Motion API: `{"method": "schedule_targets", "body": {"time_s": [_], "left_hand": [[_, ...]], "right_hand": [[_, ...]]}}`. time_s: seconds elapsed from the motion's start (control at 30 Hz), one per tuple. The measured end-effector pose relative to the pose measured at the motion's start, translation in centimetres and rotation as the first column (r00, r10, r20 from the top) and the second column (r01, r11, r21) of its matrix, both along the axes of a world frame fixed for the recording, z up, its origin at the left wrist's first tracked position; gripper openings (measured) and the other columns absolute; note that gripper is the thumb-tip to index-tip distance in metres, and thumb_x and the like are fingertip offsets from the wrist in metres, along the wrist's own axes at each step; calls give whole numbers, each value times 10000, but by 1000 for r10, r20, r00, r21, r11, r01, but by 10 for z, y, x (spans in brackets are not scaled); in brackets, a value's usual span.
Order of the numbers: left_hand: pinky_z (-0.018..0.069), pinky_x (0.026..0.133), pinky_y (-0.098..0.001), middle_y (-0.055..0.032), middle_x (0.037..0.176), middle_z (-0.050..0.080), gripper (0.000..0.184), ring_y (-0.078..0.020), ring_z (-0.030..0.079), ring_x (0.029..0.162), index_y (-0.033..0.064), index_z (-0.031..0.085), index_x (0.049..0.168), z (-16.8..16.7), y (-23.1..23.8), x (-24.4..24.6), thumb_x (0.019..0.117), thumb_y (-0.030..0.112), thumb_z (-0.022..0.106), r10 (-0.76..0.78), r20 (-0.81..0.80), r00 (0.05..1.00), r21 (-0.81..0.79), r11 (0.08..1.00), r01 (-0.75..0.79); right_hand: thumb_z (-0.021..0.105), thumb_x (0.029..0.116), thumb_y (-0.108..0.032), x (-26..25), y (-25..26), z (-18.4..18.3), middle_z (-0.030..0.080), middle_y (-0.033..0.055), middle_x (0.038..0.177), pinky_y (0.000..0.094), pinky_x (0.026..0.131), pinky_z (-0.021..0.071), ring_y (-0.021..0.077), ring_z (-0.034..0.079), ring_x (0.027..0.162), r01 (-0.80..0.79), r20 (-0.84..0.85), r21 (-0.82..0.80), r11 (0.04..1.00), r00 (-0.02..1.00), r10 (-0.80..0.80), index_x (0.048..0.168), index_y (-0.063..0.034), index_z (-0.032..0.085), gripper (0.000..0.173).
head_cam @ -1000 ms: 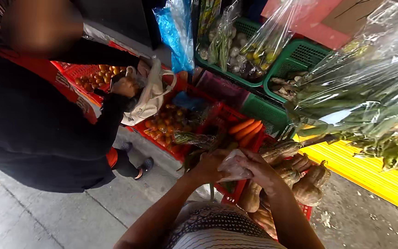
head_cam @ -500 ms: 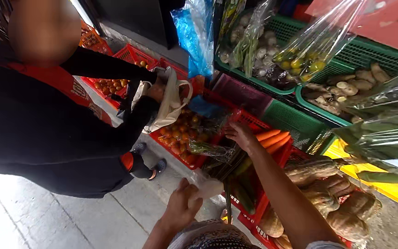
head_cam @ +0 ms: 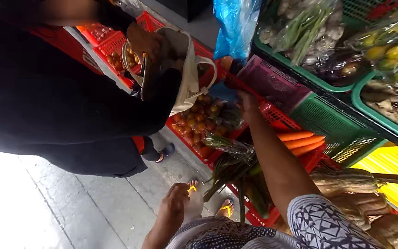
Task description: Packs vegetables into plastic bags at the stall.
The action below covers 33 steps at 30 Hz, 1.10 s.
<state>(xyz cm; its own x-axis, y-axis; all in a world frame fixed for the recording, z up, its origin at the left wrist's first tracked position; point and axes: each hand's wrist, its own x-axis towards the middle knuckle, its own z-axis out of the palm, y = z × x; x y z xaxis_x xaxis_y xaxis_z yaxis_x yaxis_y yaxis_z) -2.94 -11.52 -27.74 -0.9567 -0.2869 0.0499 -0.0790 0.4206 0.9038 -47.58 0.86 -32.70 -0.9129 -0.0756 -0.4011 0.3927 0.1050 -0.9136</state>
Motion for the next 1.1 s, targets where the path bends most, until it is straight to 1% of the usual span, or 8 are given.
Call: {"method": "schedule_targets", "body": {"time_s": [0.07, 0.27, 0.43, 0.5, 0.63, 0.83, 0.93, 1.1], "left_hand": [[598, 864, -318, -111, 1057, 713, 248, -150, 703, 942, -9, 687, 1072, 0, -1, -11, 931, -31, 484, -65, 2, 998, 23, 998, 65], [565, 701, -354, -74, 837, 687, 192, -144, 662, 744, 8, 686, 1005, 9, 21, -77, 948, 134, 553, -256, 118, 959, 163, 958, 235], [596, 755, -525, -204, 1304, 633, 791, -342, 715, 922, 67, 496, 1450, 23, 80, -160, 874, 558, 725, -269, 281, 921, -221, 916, 334], [588, 761, -540, -235, 1432, 544, 719, -381, 712, 955, 96, 475, 1490, 29, 98, -187, 924, 486, 685, -279, 361, 890, -334, 852, 402], [583, 740, -531, -216, 1261, 637, 379, -380, 710, 941, 46, 619, 1314, 26, 118, -206, 952, 155, 587, -271, 280, 921, -457, 806, 376], [592, 689, -495, -189, 1058, 708, 268, -355, 727, 850, 36, 702, 1181, 25, 127, -187, 961, 58, 550, -221, 64, 973, -528, 820, 221], [597, 660, -490, -177, 1026, 712, 234, -342, 729, 821, 42, 724, 1120, 25, 126, -179, 941, 34, 573, -243, -9, 970, -567, 800, 195], [601, 667, -484, -150, 1072, 710, 203, -315, 727, 832, 61, 733, 1073, 21, 135, -162, 944, 36, 578, -338, -39, 940, -536, 801, 266]], "right_hand": [[588, 1017, -238, 20, 13, 26, 618, 152, 1313, 373, 1005, 547, 204, 625, 1183, 9, -144, -90, 996, 989, -22, 1339, 20, 563, 413], [549, 1009, -160, 132, 101, 43, 677, 146, 1181, 425, 914, 595, 222, 683, 1062, 56, -145, -113, 992, 987, -72, 1284, 29, 580, 335], [565, 1023, -171, 201, 129, 33, 692, 138, 1163, 344, 917, 600, 165, 695, 1055, -18, -63, -52, 998, 998, 14, 1285, 66, 574, 353], [574, 1011, -124, 216, 129, 37, 699, 111, 1132, 290, 946, 572, 105, 678, 1049, -64, -123, -16, 998, 990, 61, 1242, 76, 598, 307], [510, 935, -21, 233, 129, 49, 670, 69, 982, 240, 873, 536, 40, 634, 930, -60, -308, 132, 989, 946, 99, 1040, 81, 664, 212], [489, 957, 3, 233, 142, 34, 698, 260, 1113, 405, 1013, 518, 282, 669, 1108, -42, -567, 386, 921, 778, 273, 1106, 131, 695, 285], [528, 981, -44, 230, 142, 31, 684, 294, 1184, 488, 1055, 502, 372, 661, 1162, -165, -477, 547, 821, 745, 467, 1215, 138, 651, 321], [559, 1050, -217, 225, 132, 53, 619, 273, 1341, 532, 1109, 437, 394, 580, 1291, -470, 111, 772, 427, 763, 637, 1350, 55, 600, 406]]}}
